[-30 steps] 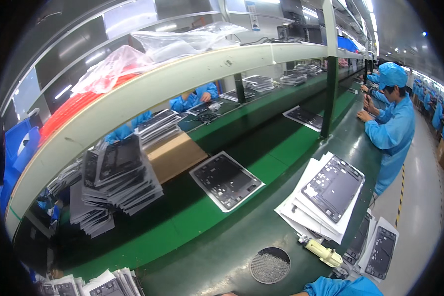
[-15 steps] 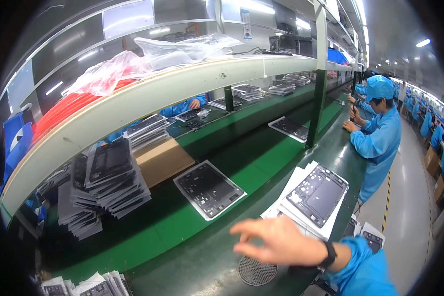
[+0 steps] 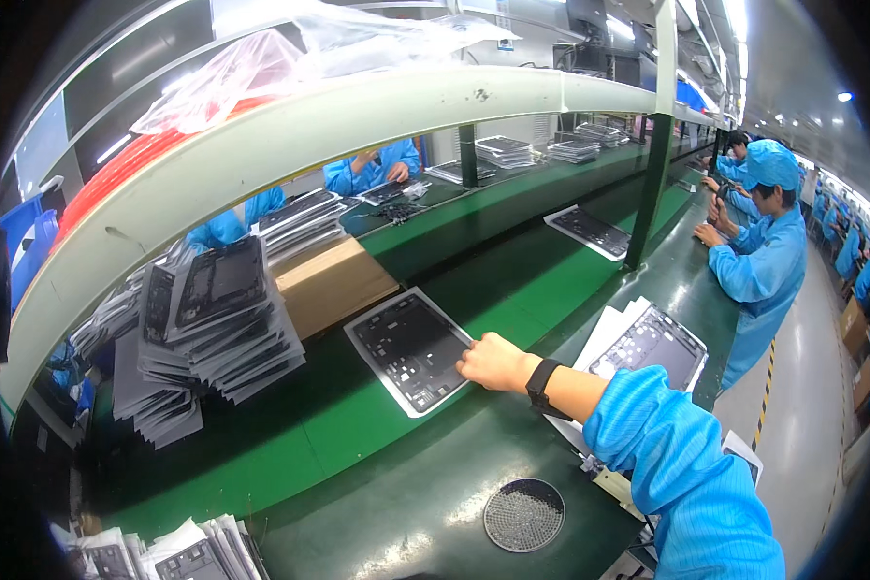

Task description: Assembling electronic panels and checking components on an industrial assembly line.

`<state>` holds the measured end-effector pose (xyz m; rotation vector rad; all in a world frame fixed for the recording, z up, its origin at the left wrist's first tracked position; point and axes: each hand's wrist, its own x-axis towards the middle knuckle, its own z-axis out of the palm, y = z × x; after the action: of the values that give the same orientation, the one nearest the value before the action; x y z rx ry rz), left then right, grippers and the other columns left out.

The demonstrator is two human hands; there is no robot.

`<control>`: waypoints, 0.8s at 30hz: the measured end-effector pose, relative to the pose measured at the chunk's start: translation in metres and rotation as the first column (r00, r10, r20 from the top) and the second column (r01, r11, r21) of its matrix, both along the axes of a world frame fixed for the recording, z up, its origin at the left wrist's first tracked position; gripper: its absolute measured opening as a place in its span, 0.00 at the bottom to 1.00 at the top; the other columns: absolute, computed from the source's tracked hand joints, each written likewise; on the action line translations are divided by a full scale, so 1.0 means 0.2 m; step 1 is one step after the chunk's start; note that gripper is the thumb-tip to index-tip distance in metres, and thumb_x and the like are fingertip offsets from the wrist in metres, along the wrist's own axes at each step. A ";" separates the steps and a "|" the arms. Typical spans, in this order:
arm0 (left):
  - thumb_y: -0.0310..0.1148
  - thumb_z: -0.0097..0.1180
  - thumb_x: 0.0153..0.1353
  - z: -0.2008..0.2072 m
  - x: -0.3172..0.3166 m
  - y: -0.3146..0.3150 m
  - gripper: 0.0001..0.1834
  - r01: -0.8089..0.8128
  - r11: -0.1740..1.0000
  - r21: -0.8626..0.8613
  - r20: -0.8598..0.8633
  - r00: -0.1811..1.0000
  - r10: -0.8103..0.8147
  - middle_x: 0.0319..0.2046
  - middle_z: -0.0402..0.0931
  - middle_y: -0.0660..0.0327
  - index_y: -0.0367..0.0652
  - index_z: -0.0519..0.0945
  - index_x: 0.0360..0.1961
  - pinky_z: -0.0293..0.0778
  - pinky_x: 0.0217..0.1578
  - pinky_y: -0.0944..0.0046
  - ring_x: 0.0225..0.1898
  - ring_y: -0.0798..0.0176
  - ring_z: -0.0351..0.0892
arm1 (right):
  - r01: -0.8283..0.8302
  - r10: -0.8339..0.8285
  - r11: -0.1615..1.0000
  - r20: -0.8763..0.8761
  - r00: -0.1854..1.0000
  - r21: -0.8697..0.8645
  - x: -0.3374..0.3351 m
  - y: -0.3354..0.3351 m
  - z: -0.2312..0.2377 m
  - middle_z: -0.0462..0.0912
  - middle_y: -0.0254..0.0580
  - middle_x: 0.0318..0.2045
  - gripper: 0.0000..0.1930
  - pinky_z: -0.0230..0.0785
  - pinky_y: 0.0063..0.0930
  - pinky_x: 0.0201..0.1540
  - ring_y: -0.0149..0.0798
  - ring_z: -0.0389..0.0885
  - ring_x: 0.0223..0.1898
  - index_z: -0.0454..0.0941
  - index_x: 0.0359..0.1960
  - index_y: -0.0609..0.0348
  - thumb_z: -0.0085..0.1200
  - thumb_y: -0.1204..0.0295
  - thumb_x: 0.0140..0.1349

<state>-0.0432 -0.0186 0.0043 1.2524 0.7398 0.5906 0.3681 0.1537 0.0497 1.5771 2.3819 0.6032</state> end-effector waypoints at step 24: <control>0.31 0.50 0.69 0.17 -0.18 -0.15 0.10 -0.524 0.802 -0.287 0.016 0.834 0.551 0.41 0.80 0.55 0.36 0.77 0.45 0.78 0.45 0.63 0.41 0.60 0.79 | -0.431 0.546 0.828 -0.343 0.764 0.358 -0.91 -1.13 0.13 0.70 0.28 0.27 0.11 0.56 0.16 0.27 0.25 0.69 0.27 0.77 0.34 0.57 0.53 0.67 0.50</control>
<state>-0.0797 -0.0480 0.0376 0.7391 1.0668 0.9731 0.1856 -0.0722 0.0750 1.2524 3.2300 0.7488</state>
